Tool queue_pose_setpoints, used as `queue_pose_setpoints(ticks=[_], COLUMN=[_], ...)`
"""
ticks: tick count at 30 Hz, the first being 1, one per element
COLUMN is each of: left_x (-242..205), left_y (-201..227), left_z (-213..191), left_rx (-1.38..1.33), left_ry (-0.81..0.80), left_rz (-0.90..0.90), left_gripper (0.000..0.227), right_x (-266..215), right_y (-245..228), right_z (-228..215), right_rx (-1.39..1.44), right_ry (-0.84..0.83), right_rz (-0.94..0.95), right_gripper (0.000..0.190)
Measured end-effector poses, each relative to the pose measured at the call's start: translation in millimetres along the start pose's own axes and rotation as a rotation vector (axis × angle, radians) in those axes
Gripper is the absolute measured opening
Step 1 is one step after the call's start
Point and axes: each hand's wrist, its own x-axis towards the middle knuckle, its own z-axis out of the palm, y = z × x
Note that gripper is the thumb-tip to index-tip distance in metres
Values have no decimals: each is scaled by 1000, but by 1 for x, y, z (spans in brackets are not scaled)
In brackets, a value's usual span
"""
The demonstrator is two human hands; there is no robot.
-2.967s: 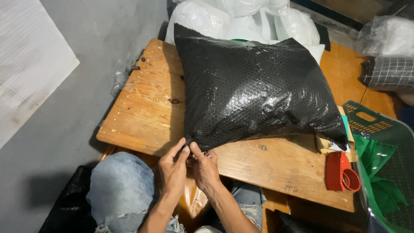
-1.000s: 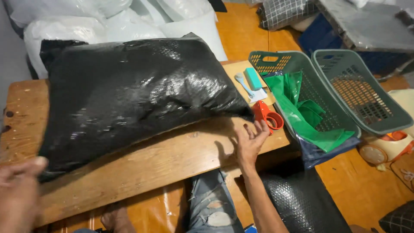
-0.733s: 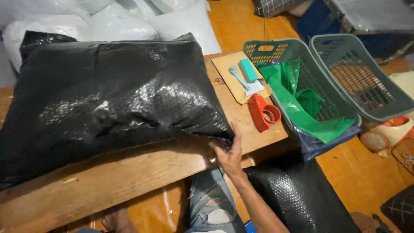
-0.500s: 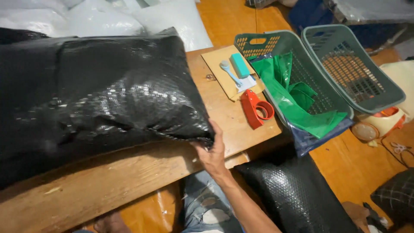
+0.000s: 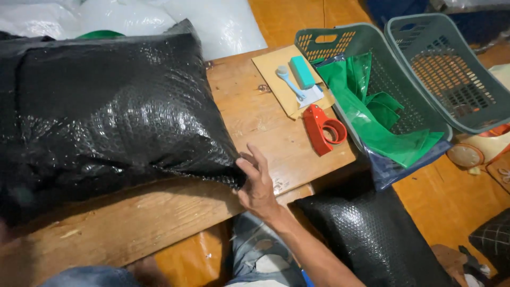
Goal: The person seals a black bubble mailer by hand, folding and pinching the edges to close it. They then use a red handheld stapler to secure the sealed edge with staples.
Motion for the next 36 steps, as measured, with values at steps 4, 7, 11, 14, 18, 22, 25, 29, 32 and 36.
queue_pose_setpoints(ticks=[4, 7, 11, 14, 18, 22, 25, 29, 32, 36], left_x=[64, 96, 78, 83, 77, 84, 85, 96, 112, 115], left_y=[79, 136, 150, 153, 155, 151, 152, 158, 163, 166], left_z=[20, 63, 121, 121, 125, 119, 124, 116, 101, 103], left_rx=[82, -452, -309, -350, -506, -671, -695, -566, -552, -462], left_ry=[40, -88, -104, -142, -243, -359, -456, -429, -418, -397], left_rz=[133, 243, 373, 342, 209, 154, 62, 68, 75, 127], left_gripper=[37, 40, 21, 13, 17, 24, 28, 19, 24, 26], right_x=[14, 20, 13, 7, 3, 13, 7, 3, 0, 1], right_y=[0, 4, 14, 11, 2, -13, -6, 2, 8, 2], right_z=[-14, -21, -20, -26, -25, -25, -19, -12, -9, -6], right_rx=[-26, -138, -137, -69, -32, 55, 133, 253, 399, 325], right_ry=[-76, -232, -132, -149, -90, -3, 70, 143, 185, 222], right_rz=[-127, -279, -204, -115, 36, 104, 199, 349, 439, 419], right_gripper=[34, 32, 13, 15, 16, 11, 10, 18, 29, 34])
